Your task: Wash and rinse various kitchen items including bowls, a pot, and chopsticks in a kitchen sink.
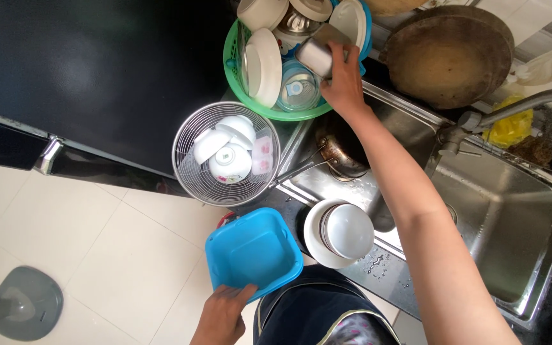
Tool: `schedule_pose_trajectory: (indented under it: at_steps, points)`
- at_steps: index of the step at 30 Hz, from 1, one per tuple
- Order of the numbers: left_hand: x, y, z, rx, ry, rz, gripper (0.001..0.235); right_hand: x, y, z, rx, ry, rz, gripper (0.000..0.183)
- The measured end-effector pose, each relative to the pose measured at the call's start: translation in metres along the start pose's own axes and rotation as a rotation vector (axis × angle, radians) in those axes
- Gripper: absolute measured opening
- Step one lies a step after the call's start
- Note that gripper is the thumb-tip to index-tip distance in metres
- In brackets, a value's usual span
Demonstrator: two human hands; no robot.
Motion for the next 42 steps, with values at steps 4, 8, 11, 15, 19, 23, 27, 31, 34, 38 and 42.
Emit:
schedule_pose_trajectory:
  at_steps: [4,8,11,15,19,23,27,31,34,38,42]
  points:
    - [-0.002,0.009,0.008,0.006,0.011,0.000,0.067,-0.002,0.018,-0.008,0.061,0.038,0.090,0.095]
    - [-0.006,0.008,0.012,0.004,0.041,-0.005,0.067,0.026,0.001,0.026,0.007,0.073,0.087,0.097]
    - [-0.005,0.009,0.013,0.015,0.091,-0.045,0.066,0.088,-0.002,0.055,-0.003,0.071,0.163,0.070]
    - [-0.013,0.019,0.021,-0.002,0.047,0.041,0.066,0.186,-0.017,0.092,-0.260,-0.273,-0.151,0.051]
    - [-0.018,0.020,0.017,-0.011,0.037,0.059,0.066,0.277,0.029,0.085,-0.377,-0.427,-0.268,0.066]
    - [-0.021,0.031,0.022,-0.039,0.082,0.028,0.064,0.341,0.030,0.087,-0.565,-0.550,-0.647,0.076]
    - [-0.024,0.036,0.021,-0.065,0.068,0.059,0.065,0.373,0.035,0.086,-0.929,-0.389,-0.943,0.073]
    - [-0.028,0.032,0.013,-0.085,0.048,0.075,0.065,0.397,0.064,0.060,-1.070,-0.350,-1.081,0.070]
    - [-0.030,0.033,0.009,-0.091,0.083,0.051,0.065,0.401,0.057,0.043,-0.986,-0.527,-1.175,0.073]
    - [-0.033,0.034,0.008,-0.127,0.108,0.022,0.063,0.395,0.047,0.019,-1.077,-0.560,-1.166,0.079]
    - [-0.036,0.037,0.008,-0.156,0.141,0.010,0.061,0.397,0.050,0.008,-1.091,-0.519,-1.174,0.080]
Point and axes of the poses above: each hand's wrist, its own x-axis away from the middle knuckle, its own z-axis out of the back of the hand, y = z × x, the point moved 2 cm from there along -x, towards the middle knuckle, and after that the axes turned 5 degrees about -z, right-handed, at the moved point
